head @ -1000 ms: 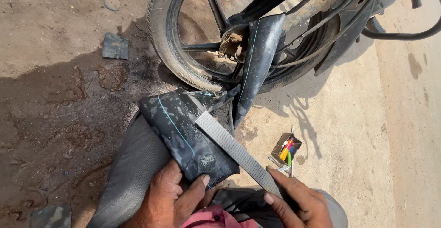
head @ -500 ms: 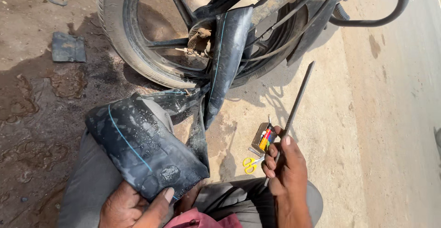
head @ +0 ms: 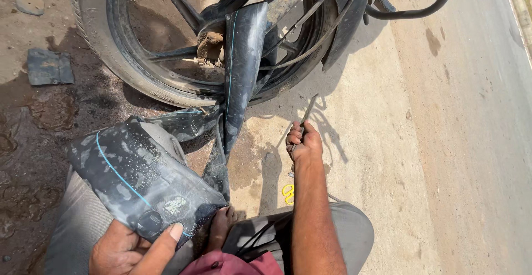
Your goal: The person sits on the ground and uses a metal file to scrape the surface of a black rubber motorcycle inner tube. They hold the tube with one hand and file the rubber with the other, creating white dust as they work on the tire.
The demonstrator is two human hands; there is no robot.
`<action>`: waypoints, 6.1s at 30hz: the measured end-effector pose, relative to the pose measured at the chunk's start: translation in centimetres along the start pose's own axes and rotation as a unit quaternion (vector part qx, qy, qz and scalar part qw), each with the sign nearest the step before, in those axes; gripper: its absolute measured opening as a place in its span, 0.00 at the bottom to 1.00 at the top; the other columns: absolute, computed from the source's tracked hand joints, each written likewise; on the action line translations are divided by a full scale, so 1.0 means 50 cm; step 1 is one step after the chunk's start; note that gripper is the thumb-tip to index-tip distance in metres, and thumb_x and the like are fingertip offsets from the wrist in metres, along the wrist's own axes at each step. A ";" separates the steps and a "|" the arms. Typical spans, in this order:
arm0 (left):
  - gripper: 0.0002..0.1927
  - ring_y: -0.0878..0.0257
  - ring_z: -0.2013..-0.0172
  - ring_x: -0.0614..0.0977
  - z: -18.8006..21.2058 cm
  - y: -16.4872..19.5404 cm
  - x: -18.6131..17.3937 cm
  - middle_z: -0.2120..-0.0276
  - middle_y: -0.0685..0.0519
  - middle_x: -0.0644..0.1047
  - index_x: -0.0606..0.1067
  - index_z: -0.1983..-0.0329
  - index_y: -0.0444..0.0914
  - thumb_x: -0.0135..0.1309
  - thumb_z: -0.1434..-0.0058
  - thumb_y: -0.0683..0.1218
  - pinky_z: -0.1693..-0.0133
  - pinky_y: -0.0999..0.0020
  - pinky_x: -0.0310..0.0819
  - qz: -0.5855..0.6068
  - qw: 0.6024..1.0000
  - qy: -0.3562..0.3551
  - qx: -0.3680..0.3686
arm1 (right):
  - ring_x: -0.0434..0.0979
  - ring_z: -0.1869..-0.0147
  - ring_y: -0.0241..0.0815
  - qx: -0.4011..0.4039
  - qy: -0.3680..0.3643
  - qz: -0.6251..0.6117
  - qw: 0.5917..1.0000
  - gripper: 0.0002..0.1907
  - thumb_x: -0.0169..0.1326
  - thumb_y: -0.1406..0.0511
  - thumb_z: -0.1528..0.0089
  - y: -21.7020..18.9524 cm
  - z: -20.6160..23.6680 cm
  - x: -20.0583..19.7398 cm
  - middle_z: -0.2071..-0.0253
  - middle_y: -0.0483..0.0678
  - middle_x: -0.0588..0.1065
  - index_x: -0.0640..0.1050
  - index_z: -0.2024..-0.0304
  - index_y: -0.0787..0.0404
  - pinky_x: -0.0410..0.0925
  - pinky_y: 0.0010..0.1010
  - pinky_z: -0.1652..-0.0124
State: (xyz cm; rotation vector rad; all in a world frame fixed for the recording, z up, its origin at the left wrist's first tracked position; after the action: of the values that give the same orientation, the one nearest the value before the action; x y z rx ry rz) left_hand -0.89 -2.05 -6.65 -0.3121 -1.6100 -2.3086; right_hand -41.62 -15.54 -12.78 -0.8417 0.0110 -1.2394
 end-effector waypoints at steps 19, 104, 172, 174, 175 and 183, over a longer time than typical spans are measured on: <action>0.22 0.60 0.51 0.82 -0.023 0.085 0.115 0.51 0.43 0.79 0.68 0.44 0.28 0.53 0.42 0.29 0.50 0.64 0.79 0.163 0.982 -0.094 0.023 | 0.66 0.81 0.34 -0.131 -0.259 0.255 0.922 0.27 0.53 0.67 0.33 0.074 0.490 -0.090 0.72 0.54 0.72 0.68 0.35 0.76 0.57 0.23 0.86; 0.13 0.69 0.59 0.82 -0.032 0.041 0.133 0.59 0.51 0.83 0.76 0.49 0.31 0.51 0.37 0.36 0.55 0.71 0.79 -0.041 0.989 -0.135 0.052 | 0.75 0.40 0.40 -0.230 -0.320 0.599 0.697 0.18 0.57 0.68 0.35 0.099 0.585 -0.101 0.38 0.57 0.78 0.74 0.45 0.72 0.63 0.29 0.41; 0.12 0.69 0.63 0.82 -0.031 0.075 0.144 0.63 0.52 0.82 0.74 0.52 0.31 0.52 0.39 0.39 0.60 0.72 0.80 -0.053 0.987 -0.149 0.033 | 0.71 0.57 0.39 -0.121 -0.257 0.597 0.750 0.29 0.57 0.71 0.33 0.107 0.576 -0.109 0.58 0.52 0.76 0.71 0.29 0.64 0.63 0.30 0.56; 0.13 0.70 0.60 0.82 -0.029 0.083 0.147 0.61 0.52 0.81 0.71 0.50 0.32 0.51 0.38 0.38 0.57 0.71 0.81 0.010 0.987 -0.153 0.056 | 0.74 0.50 0.37 -0.140 -0.286 0.594 0.739 0.28 0.56 0.71 0.34 0.091 0.600 -0.112 0.53 0.51 0.79 0.71 0.31 0.66 0.63 0.28 0.50; 0.14 0.70 0.59 0.82 -0.027 0.086 0.147 0.59 0.52 0.80 0.69 0.49 0.33 0.50 0.38 0.38 0.56 0.71 0.81 0.044 0.985 -0.154 0.066 | 0.76 0.46 0.37 -0.149 -0.300 0.596 0.730 0.27 0.56 0.71 0.35 0.088 0.610 -0.112 0.50 0.50 0.81 0.71 0.32 0.67 0.63 0.27 0.47; 0.12 0.69 0.64 0.82 -0.030 0.074 0.142 0.64 0.52 0.82 0.72 0.51 0.33 0.52 0.39 0.37 0.62 0.71 0.80 -0.106 0.985 -0.119 0.064 | 0.70 0.57 0.37 -0.104 -0.245 0.603 0.752 0.29 0.57 0.69 0.33 0.128 0.569 -0.104 0.58 0.54 0.77 0.70 0.28 0.62 0.63 0.29 0.56</action>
State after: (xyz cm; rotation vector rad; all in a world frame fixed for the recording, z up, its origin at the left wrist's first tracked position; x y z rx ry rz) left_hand -6.10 -5.56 -1.50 -0.4186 -1.9863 -2.3789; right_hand -25.81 5.02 1.49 -1.0512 0.2389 0.2360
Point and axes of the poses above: each hand's wrist, its own z-axis away from the middle knuckle, its own x-axis out of the palm, y = z × x, the point moved 7 cm from there along -z, towards the middle knuckle
